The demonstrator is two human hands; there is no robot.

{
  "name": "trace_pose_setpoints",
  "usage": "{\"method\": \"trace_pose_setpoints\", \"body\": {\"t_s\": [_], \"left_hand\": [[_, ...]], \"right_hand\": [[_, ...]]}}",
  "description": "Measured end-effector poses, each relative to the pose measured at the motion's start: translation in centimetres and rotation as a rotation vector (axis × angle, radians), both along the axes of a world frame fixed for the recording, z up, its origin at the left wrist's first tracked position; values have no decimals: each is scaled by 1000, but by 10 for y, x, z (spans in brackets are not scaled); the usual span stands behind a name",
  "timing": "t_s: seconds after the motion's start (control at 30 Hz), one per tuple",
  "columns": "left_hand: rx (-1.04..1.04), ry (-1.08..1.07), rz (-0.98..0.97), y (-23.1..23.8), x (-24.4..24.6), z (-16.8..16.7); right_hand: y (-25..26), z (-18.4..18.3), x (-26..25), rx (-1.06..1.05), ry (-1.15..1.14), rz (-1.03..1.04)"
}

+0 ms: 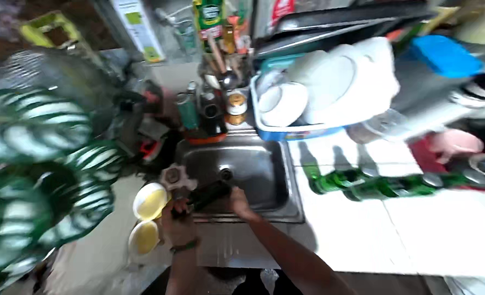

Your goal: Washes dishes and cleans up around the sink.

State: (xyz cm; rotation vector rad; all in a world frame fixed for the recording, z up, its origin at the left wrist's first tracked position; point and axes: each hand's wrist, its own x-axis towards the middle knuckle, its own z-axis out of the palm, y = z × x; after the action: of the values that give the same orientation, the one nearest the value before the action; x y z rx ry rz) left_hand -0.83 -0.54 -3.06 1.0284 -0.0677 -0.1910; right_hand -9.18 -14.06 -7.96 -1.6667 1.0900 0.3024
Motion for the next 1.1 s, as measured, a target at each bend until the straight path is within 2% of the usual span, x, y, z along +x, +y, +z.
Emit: {"method": "trace_pose_setpoints", "body": {"t_s": [0.07, 0.17, 0.23, 0.37, 0.43, 0.5, 0.6, 0.73, 0.9, 1.0, 1.1], "left_hand": [[64, -54, -70, -9, -16, -1], [87, -167, -239, -27, -38, 2], [88, -267, -358, -47, -52, 9], [25, -468, -634, -112, -76, 31], [-4, -524, -750, -154, -88, 39], [5, -508, -855, -195, -102, 45], [29, -553, -981, -250, -124, 45], [75, -526, -1113, -295, -151, 36], [190, -408, -1172, -310, -171, 32], [290, -352, -1159, -312, -171, 36], [306, -364, -1196, -318, -167, 36]], "right_hand": [[-14, 13, -23, -48, 158, 128], [-35, 26, -75, -182, 112, 73], [-44, 34, -125, -361, -25, -57], [-57, 43, -228, -1021, -521, -450], [-76, 61, -269, -1257, -614, -597], [-103, 77, -294, -1399, -638, -732], [-143, 80, -301, -1343, -711, -868], [-173, 72, -284, -1108, -820, -831], [-182, 55, -279, -924, -877, -875], [-184, 47, -281, -904, -909, -854], [-178, 46, -280, -871, -1000, -813]]}}
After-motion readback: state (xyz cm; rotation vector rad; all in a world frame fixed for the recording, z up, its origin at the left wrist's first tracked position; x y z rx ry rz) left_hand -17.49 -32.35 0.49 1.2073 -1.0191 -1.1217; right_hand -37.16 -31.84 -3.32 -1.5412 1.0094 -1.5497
